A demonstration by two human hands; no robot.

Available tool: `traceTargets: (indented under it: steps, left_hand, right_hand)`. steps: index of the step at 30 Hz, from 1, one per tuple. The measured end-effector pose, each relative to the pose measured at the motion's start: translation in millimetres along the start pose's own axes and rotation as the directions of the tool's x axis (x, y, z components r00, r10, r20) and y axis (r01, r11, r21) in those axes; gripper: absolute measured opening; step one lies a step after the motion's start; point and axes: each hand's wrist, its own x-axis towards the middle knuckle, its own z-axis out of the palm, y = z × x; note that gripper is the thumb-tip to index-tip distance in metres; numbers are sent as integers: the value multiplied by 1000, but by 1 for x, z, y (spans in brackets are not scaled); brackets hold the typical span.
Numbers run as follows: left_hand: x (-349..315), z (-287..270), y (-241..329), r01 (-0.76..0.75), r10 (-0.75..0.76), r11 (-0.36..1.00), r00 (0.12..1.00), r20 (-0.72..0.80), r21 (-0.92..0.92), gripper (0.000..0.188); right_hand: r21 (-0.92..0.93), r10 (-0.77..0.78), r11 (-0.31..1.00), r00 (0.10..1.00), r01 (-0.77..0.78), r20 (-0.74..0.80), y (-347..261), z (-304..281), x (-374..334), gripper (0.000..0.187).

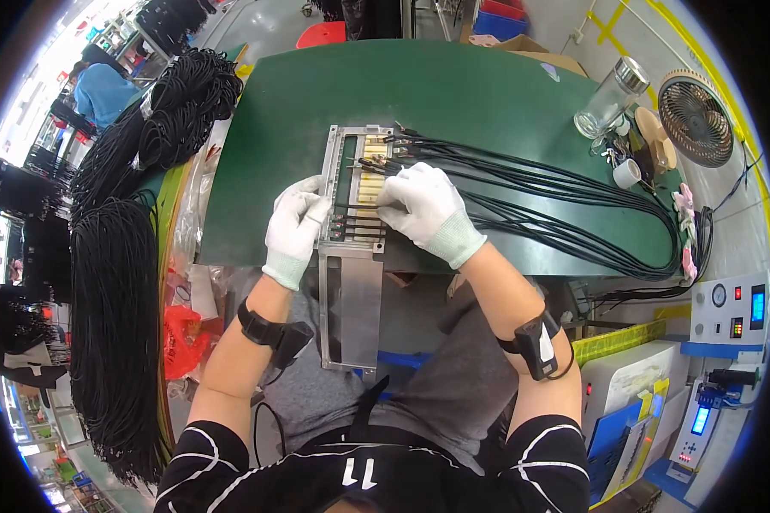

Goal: Insert individual wires into a connector jig to assemble wire harnesses.

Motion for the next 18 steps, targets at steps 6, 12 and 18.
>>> traceTargets:
  steps: [6, 12, 18]
  left_hand:
    - [2, -5, 4, -258, 255, 863, 965, 65, 435, 16]
    - [7, -7, -7, -152, 149, 938, 988, 32, 313, 17]
    - [7, -9, -7, -133, 107, 923, 990, 90, 362, 17]
  right_hand:
    - [-116, 20, 993, 1000, -20, -5, 0, 4, -3, 11]
    - [-267, -30, 964, 999, 19, -39, -1, 1, -3, 11]
    - [-325, -38, 945, 999, 32, -13, -4, -1, -2, 11]
